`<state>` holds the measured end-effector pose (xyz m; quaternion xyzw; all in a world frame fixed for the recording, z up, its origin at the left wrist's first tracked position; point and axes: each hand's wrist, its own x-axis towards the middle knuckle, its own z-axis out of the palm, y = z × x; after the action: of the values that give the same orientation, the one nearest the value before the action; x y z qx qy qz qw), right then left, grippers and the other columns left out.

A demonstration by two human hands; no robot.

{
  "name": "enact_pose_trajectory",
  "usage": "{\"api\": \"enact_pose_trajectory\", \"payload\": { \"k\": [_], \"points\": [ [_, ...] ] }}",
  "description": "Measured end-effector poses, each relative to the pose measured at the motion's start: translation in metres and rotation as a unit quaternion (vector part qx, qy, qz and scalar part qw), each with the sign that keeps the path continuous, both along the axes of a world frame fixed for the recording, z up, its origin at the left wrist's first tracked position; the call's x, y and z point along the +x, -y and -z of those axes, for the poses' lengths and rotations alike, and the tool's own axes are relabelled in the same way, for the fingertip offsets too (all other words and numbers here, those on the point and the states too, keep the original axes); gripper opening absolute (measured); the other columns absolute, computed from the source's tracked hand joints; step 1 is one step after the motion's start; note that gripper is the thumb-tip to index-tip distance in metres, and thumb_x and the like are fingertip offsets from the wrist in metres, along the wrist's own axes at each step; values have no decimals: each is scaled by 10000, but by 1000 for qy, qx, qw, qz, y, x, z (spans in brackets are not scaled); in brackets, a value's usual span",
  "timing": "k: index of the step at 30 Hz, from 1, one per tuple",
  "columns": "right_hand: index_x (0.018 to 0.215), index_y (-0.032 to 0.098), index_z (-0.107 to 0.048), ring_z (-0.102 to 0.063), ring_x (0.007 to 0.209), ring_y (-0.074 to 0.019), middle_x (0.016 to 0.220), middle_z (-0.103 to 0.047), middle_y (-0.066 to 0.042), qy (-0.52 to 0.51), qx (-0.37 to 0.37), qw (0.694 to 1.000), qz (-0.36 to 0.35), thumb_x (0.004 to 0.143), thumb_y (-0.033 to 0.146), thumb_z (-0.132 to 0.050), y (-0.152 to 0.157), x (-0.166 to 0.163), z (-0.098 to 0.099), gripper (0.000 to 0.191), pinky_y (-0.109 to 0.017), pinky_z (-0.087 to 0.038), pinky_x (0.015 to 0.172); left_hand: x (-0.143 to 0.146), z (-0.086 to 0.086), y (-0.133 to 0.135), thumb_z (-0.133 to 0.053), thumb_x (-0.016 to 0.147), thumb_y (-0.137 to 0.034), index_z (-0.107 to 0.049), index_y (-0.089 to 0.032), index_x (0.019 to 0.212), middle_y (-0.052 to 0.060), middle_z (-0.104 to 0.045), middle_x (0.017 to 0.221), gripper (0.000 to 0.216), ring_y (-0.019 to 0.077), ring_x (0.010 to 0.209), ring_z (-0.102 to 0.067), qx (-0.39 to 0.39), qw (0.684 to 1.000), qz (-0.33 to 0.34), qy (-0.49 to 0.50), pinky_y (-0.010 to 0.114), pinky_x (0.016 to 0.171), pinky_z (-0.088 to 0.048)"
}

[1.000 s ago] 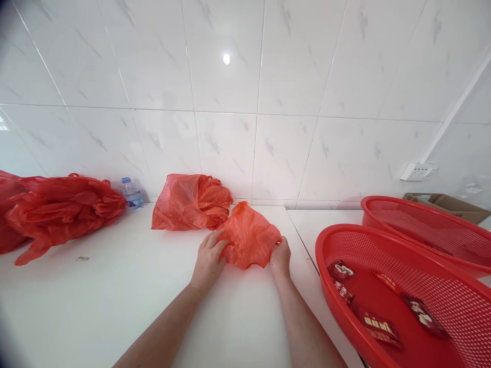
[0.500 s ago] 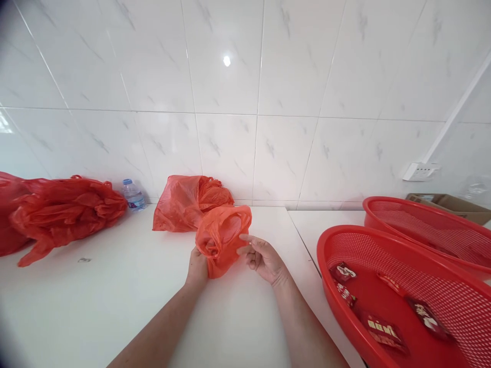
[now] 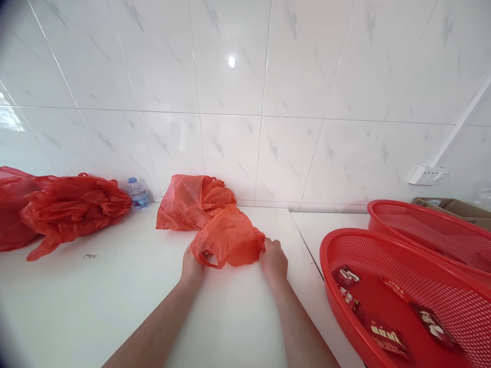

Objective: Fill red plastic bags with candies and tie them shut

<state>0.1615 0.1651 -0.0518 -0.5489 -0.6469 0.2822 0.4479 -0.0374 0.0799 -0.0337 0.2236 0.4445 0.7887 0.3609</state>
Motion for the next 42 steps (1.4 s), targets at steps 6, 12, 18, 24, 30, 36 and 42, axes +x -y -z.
{"api": "enact_pose_trajectory", "payload": {
  "k": [6,12,18,24,30,36,42],
  "points": [
    [779,225,-633,-534,577,-138,746,-623,-9,-245,-77,965,58,576,110,-552,-15,25,-1,247,-246,-361,486,-13,12,-6,-587,616,-240,-518,-165,874,9,-574,743,277,114,616,-543,7,998,-57,3,269,597,-465],
    [732,195,-547,-423,394,-90,496,-510,43,-302,-91,947,52,673,260,-546,-26,36,-2,87,-212,-295,367,-18,9,-2,-598,710,-228,-388,-242,1274,116,-505,1211,602,225,1042,-538,-69,931,-182,-308,408,849,-474],
    [706,188,-509,-336,367,-65,426,-415,80,-283,-83,955,24,695,418,-622,-19,33,-6,257,-197,-235,360,2,5,-1,-501,718,-25,-591,-229,1096,88,-442,1343,438,259,1242,-397,-40,730,-126,-670,427,1021,-345],
    [1048,223,-436,-473,486,-106,592,-521,74,-223,-65,971,56,722,385,-621,20,36,-5,408,-209,-377,453,12,13,0,-491,783,-194,-536,-191,714,8,-580,776,82,117,661,-514,-95,817,44,-567,236,621,-425],
    [848,217,-525,-549,681,-147,762,-583,-6,29,90,994,-47,865,320,-445,77,27,-7,132,-258,-444,625,18,8,2,-483,799,-313,-519,-185,675,3,-555,718,182,119,651,-483,-78,882,44,-462,232,617,-385],
    [947,190,-606,-563,953,-193,1013,-601,-88,123,263,952,-97,905,209,-358,70,0,-15,253,-324,-454,834,34,-4,17,-602,710,-290,-531,-167,691,-18,-536,673,143,100,601,-470,-51,927,252,-274,218,586,-381],
    [988,150,-598,-608,809,-204,906,-631,-107,215,41,976,6,913,225,-312,47,24,-14,305,-301,-470,666,18,-9,54,-660,682,-317,-506,-158,658,0,-554,716,222,129,703,-535,-33,933,351,-67,271,717,-440]
  ]
}}
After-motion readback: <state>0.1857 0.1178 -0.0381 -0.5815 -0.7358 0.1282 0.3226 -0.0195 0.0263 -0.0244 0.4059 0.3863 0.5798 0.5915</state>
